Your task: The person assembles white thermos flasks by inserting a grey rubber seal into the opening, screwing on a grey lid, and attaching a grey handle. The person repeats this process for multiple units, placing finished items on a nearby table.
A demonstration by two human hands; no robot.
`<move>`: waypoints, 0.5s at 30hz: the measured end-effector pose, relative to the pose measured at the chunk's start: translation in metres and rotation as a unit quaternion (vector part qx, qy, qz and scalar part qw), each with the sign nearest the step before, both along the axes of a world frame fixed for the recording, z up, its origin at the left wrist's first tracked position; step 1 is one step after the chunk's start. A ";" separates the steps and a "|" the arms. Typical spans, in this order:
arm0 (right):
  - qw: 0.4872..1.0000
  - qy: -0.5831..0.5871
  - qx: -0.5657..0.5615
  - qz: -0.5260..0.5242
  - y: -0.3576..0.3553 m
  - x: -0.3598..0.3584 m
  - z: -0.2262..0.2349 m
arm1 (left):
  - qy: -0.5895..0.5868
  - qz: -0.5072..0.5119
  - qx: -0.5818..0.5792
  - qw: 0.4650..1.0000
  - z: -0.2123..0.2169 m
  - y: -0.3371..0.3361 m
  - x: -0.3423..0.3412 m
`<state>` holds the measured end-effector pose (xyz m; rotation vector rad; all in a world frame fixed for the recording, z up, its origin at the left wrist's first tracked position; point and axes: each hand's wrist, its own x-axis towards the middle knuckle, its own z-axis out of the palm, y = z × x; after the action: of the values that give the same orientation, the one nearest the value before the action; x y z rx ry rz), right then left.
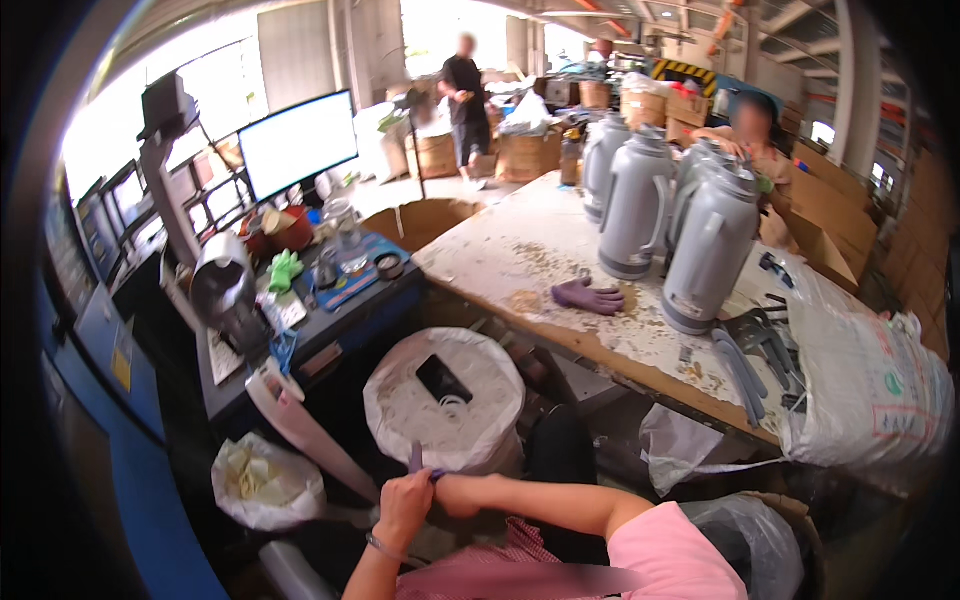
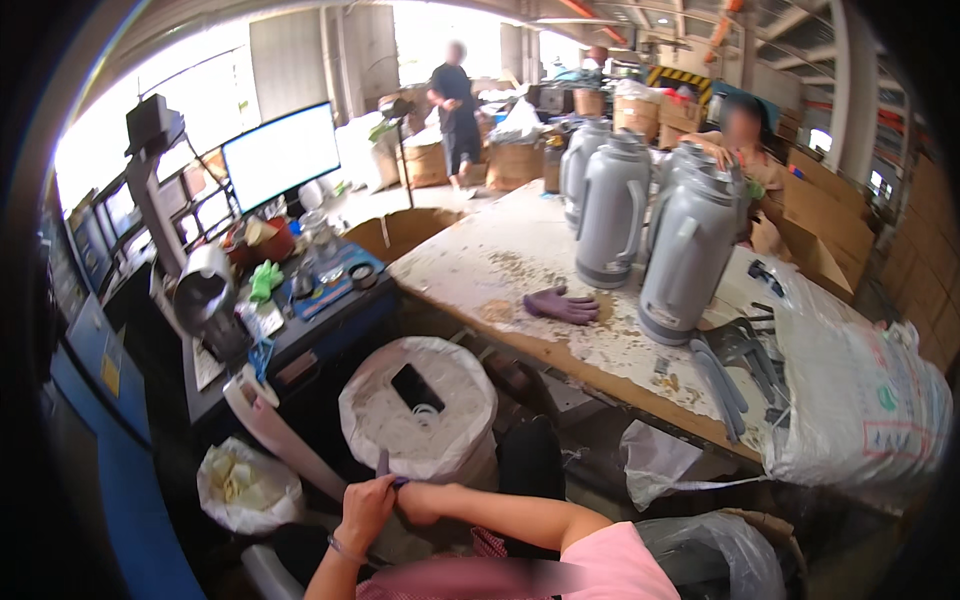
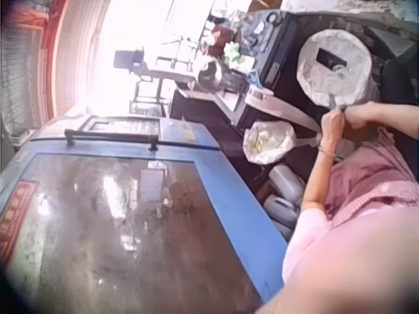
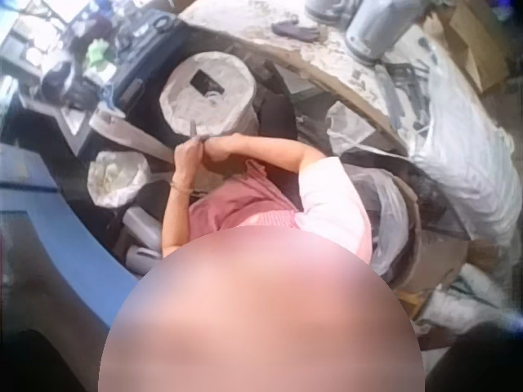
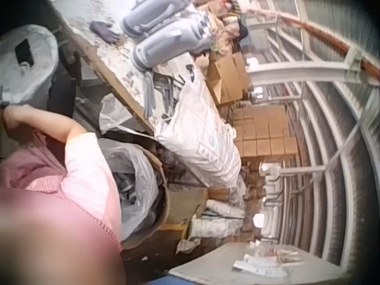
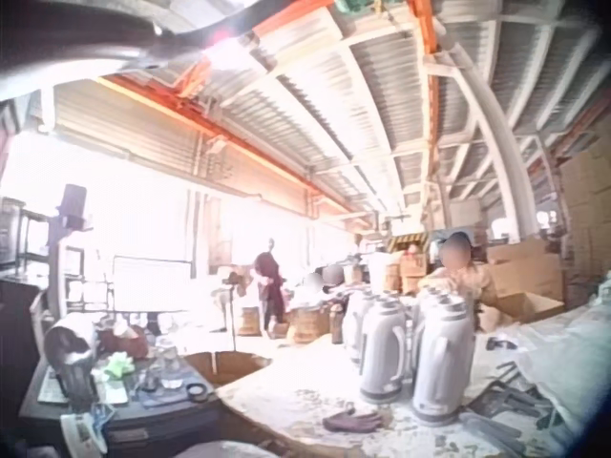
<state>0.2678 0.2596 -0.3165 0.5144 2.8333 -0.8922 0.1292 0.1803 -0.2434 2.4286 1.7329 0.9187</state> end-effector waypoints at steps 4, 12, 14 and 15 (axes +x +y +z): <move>0.891 0.251 -0.309 -0.216 0.021 0.001 -0.011 | -0.039 0.030 -0.089 0.995 0.003 -0.005 -0.005; 0.573 0.452 -0.603 -0.322 0.019 -0.025 0.018 | -0.136 0.007 -0.109 0.985 0.050 0.010 0.017; 0.493 0.514 -0.640 -0.289 0.015 -0.039 0.005 | -0.027 -0.021 -0.070 0.997 0.039 0.015 0.018; 0.453 0.545 -0.650 -0.274 0.020 -0.039 -0.007 | 0.005 -0.048 -0.060 0.997 0.037 0.018 0.025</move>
<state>0.2288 0.2794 -0.3231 0.6049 1.0125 -3.9070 0.1544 0.1986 -0.2062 2.4185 1.6091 0.7714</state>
